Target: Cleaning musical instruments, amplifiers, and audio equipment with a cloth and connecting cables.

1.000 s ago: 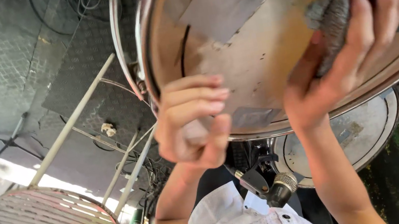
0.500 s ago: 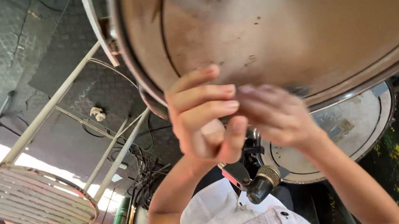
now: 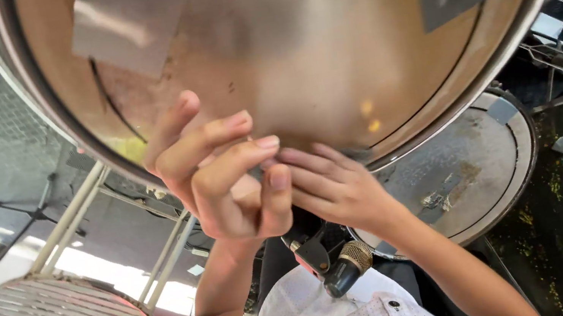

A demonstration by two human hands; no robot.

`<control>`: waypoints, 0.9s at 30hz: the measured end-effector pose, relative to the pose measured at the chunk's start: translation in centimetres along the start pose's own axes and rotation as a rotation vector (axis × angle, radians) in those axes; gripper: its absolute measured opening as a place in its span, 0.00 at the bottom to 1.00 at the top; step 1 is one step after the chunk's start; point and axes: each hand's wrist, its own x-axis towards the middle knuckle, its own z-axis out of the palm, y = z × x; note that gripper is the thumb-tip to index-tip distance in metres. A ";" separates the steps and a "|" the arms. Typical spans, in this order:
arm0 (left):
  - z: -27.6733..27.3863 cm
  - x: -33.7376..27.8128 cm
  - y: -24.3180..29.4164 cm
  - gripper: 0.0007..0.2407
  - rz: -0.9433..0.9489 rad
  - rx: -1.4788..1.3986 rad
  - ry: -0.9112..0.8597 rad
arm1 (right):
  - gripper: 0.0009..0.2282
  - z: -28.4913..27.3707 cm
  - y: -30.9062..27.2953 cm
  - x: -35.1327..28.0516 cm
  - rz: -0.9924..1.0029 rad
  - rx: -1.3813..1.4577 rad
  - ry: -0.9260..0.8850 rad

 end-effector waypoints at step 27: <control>8.3 4.3 3.3 0.06 -0.149 -0.302 -0.271 | 0.14 -3.6 3.7 -2.3 0.250 0.013 0.334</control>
